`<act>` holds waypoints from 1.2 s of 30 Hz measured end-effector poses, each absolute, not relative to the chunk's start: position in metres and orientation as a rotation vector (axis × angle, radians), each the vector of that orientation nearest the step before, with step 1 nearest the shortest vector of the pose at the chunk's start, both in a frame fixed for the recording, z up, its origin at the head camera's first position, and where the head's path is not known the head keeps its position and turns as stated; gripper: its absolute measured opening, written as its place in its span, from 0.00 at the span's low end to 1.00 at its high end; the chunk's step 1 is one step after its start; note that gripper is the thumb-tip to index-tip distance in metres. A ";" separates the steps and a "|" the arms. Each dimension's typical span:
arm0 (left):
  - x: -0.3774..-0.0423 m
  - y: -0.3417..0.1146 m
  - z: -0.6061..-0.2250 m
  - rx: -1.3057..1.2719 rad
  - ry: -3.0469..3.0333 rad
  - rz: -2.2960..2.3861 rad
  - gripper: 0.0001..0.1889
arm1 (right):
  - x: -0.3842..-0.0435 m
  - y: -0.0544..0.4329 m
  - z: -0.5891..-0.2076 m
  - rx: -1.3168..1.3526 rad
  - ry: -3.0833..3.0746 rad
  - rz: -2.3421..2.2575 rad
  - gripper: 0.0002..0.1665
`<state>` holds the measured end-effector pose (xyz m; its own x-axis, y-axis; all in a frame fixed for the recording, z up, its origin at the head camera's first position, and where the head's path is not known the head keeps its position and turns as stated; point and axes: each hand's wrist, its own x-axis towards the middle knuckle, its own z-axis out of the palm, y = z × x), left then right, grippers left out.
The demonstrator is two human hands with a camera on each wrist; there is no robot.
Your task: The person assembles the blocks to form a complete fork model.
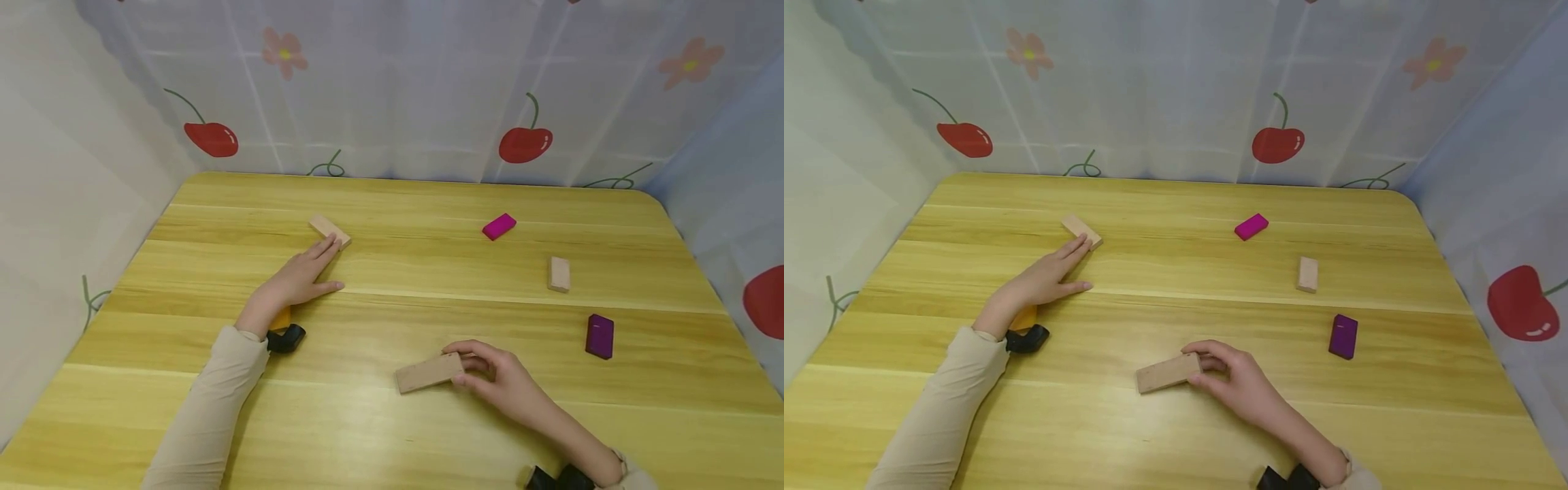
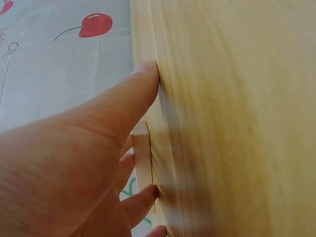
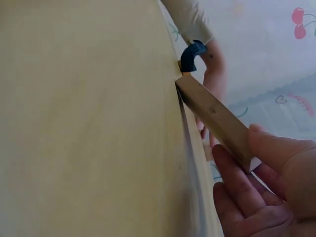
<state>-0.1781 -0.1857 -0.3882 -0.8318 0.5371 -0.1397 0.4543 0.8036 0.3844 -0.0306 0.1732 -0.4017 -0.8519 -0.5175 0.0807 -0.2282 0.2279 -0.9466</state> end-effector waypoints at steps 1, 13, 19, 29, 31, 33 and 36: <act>-0.178 -0.186 -0.388 0.768 2.749 0.500 0.42 | -0.033 0.174 -0.401 -0.671 2.188 -1.713 0.21; -0.177 -0.186 -0.388 0.768 2.744 0.514 0.42 | -0.061 0.173 -0.394 -0.500 2.057 -1.904 0.21; -0.178 -0.186 -0.388 0.756 2.738 0.520 0.42 | -0.084 0.166 -0.383 -0.298 2.127 -1.900 0.20; -0.177 -0.187 -0.388 0.759 2.725 0.539 0.42 | -0.133 0.151 -0.380 -0.154 2.157 -1.875 0.19; -0.177 -0.187 -0.389 0.763 2.727 0.546 0.42 | -0.140 0.147 -0.381 -0.144 2.149 -1.876 0.19; -0.178 -0.187 -0.389 0.763 2.729 0.546 0.42 | -0.146 0.144 -0.382 -0.116 2.137 -1.875 0.19; -0.178 -0.187 -0.389 0.755 2.725 0.546 0.42 | -0.154 0.141 -0.384 -0.068 2.146 -1.848 0.19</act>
<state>-0.1777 -0.1873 -0.3894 -0.8310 0.5366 -0.1471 0.4385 0.7943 0.4204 -0.1537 0.1407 -0.3841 -0.9516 -0.2336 -0.1996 0.1627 0.1679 -0.9723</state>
